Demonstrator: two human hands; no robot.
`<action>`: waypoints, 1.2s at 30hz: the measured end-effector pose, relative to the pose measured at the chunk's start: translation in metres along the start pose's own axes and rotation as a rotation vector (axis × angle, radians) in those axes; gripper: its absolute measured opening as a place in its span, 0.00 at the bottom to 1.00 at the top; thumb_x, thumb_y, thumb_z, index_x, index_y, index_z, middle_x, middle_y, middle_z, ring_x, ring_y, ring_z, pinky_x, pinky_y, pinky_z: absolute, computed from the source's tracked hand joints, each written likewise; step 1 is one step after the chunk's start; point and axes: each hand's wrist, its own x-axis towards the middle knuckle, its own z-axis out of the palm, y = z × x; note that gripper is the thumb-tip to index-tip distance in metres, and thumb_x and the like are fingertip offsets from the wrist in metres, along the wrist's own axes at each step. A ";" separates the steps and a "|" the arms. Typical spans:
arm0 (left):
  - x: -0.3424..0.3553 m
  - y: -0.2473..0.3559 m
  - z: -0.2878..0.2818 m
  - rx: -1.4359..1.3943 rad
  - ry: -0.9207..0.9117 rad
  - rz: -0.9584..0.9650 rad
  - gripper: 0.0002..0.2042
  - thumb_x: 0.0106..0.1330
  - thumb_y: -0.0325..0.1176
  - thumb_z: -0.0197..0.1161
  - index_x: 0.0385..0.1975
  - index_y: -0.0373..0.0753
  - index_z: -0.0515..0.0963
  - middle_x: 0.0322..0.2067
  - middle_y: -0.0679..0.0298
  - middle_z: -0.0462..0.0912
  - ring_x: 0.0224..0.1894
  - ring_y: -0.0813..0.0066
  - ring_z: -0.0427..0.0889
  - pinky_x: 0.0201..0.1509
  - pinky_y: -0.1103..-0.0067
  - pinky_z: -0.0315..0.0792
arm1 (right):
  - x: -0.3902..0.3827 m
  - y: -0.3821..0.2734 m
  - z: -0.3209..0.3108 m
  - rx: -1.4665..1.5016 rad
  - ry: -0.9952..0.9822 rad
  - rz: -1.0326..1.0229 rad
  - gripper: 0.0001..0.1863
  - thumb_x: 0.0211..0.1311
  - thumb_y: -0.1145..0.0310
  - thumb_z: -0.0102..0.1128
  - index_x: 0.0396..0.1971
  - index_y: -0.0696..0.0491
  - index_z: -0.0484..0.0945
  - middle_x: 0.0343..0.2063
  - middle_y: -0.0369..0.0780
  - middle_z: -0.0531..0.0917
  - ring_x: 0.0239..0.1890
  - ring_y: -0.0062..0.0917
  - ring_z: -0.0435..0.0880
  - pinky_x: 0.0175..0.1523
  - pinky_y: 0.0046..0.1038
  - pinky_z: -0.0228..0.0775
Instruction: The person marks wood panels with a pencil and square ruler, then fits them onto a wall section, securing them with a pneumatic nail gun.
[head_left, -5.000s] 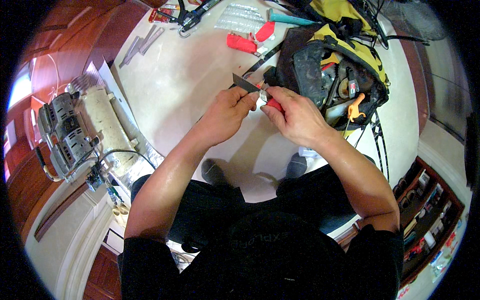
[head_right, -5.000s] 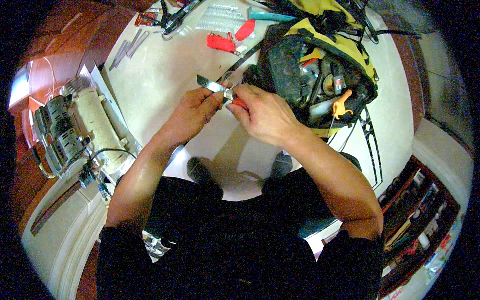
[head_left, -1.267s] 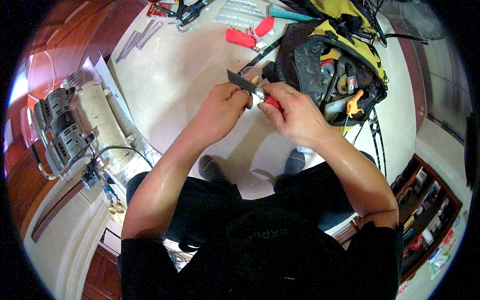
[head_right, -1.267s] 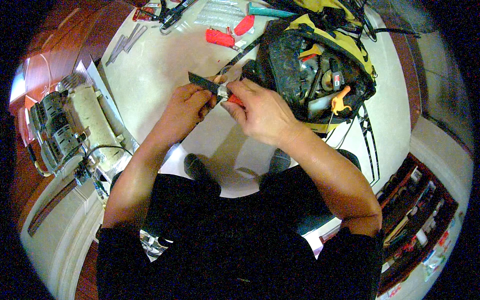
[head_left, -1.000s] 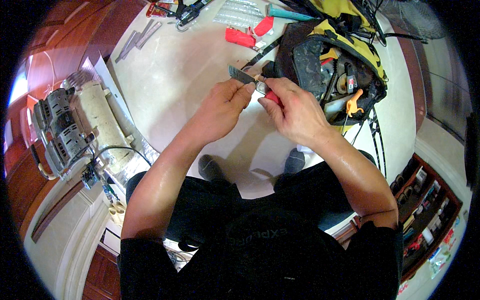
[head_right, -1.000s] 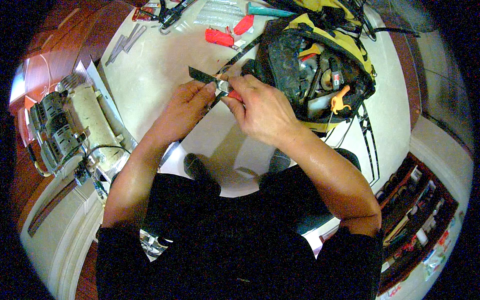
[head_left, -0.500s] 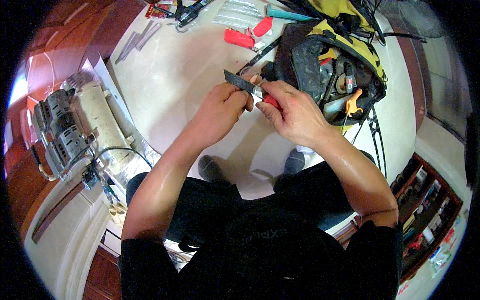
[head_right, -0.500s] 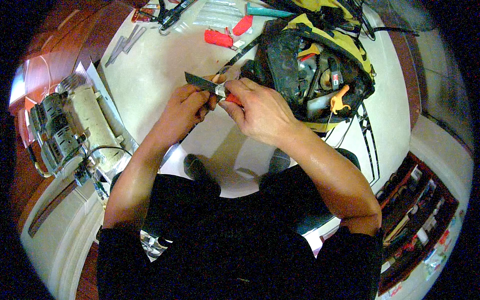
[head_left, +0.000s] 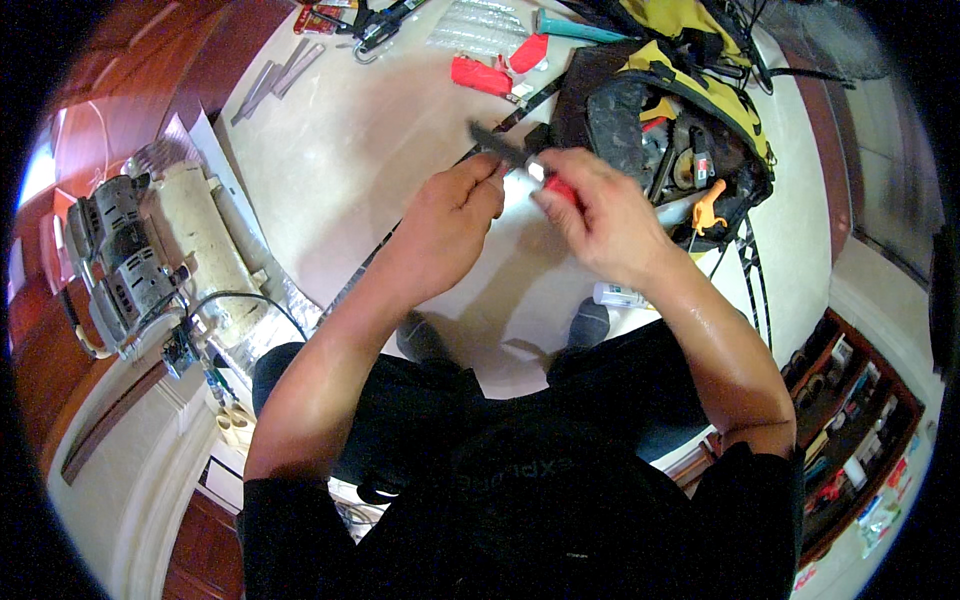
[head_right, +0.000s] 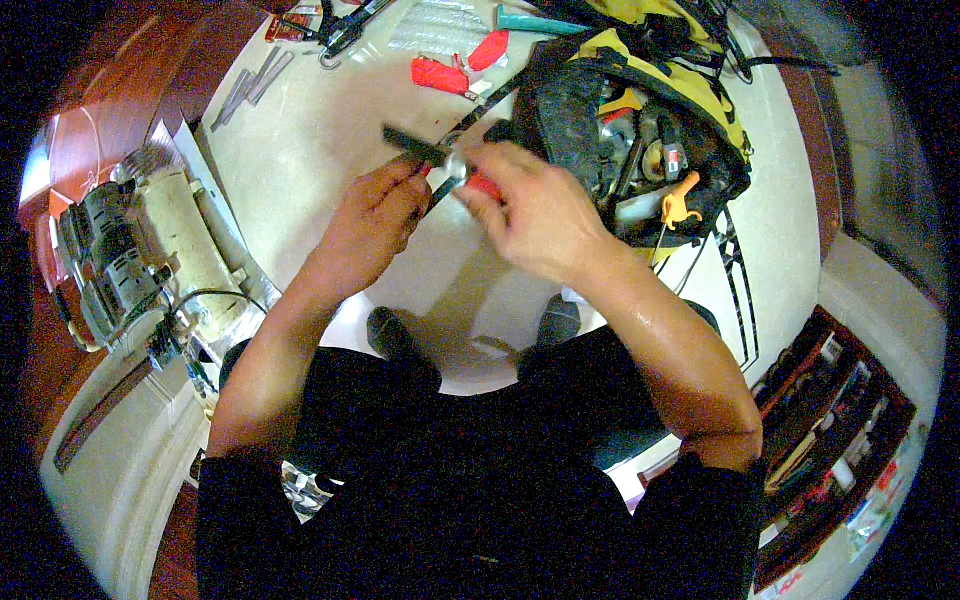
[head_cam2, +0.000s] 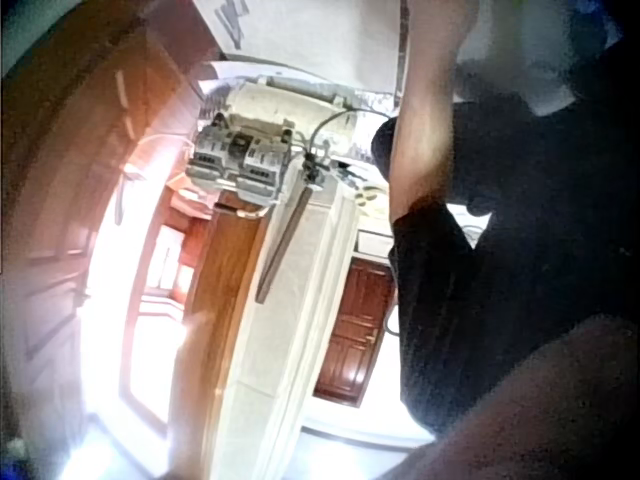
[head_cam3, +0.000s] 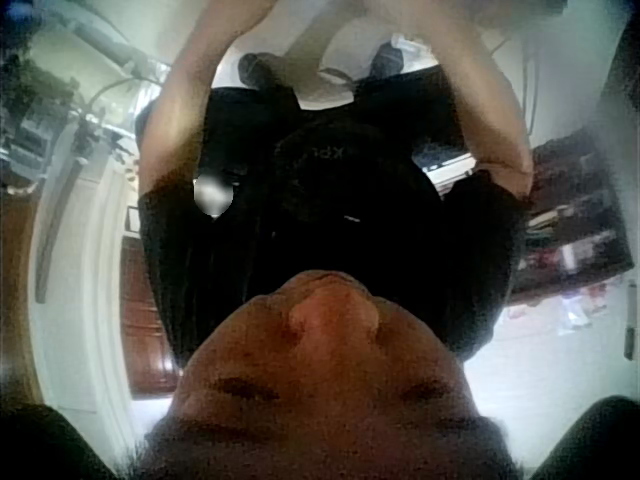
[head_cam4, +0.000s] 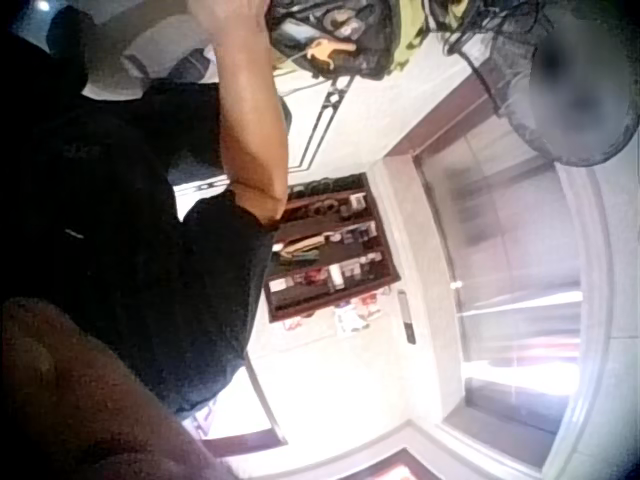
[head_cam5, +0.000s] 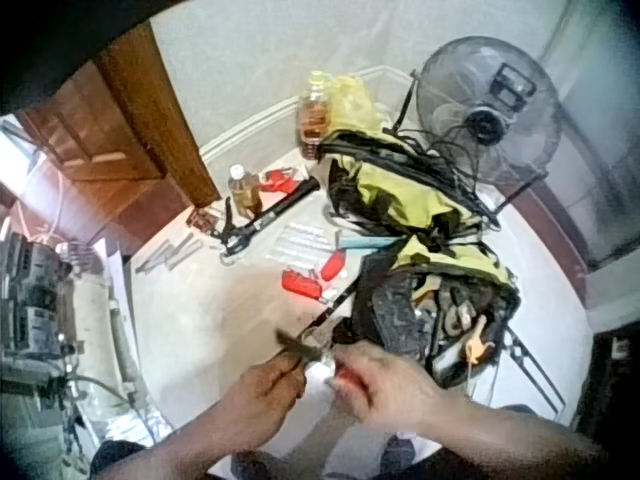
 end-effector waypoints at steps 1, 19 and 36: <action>0.001 0.000 -0.002 0.005 -0.002 -0.006 0.21 0.78 0.38 0.50 0.63 0.34 0.76 0.36 0.57 0.80 0.41 0.71 0.77 0.48 0.75 0.68 | -0.001 -0.003 0.002 0.014 -0.034 -0.006 0.18 0.69 0.59 0.61 0.50 0.58 0.77 0.43 0.50 0.83 0.44 0.51 0.84 0.47 0.45 0.79; 0.005 0.013 -0.005 0.250 0.034 0.039 0.19 0.79 0.43 0.55 0.37 0.30 0.82 0.24 0.65 0.79 0.29 0.77 0.73 0.33 0.72 0.69 | -0.001 -0.012 0.002 -0.091 0.015 0.041 0.17 0.69 0.58 0.61 0.48 0.56 0.77 0.38 0.50 0.82 0.40 0.50 0.84 0.42 0.46 0.79; -0.006 0.008 -0.004 -0.025 -0.082 -0.106 0.17 0.78 0.39 0.51 0.52 0.30 0.78 0.28 0.57 0.79 0.33 0.71 0.75 0.41 0.69 0.72 | -0.007 -0.012 0.006 -0.003 -0.047 -0.016 0.16 0.67 0.61 0.64 0.47 0.56 0.78 0.38 0.48 0.82 0.38 0.49 0.84 0.41 0.44 0.79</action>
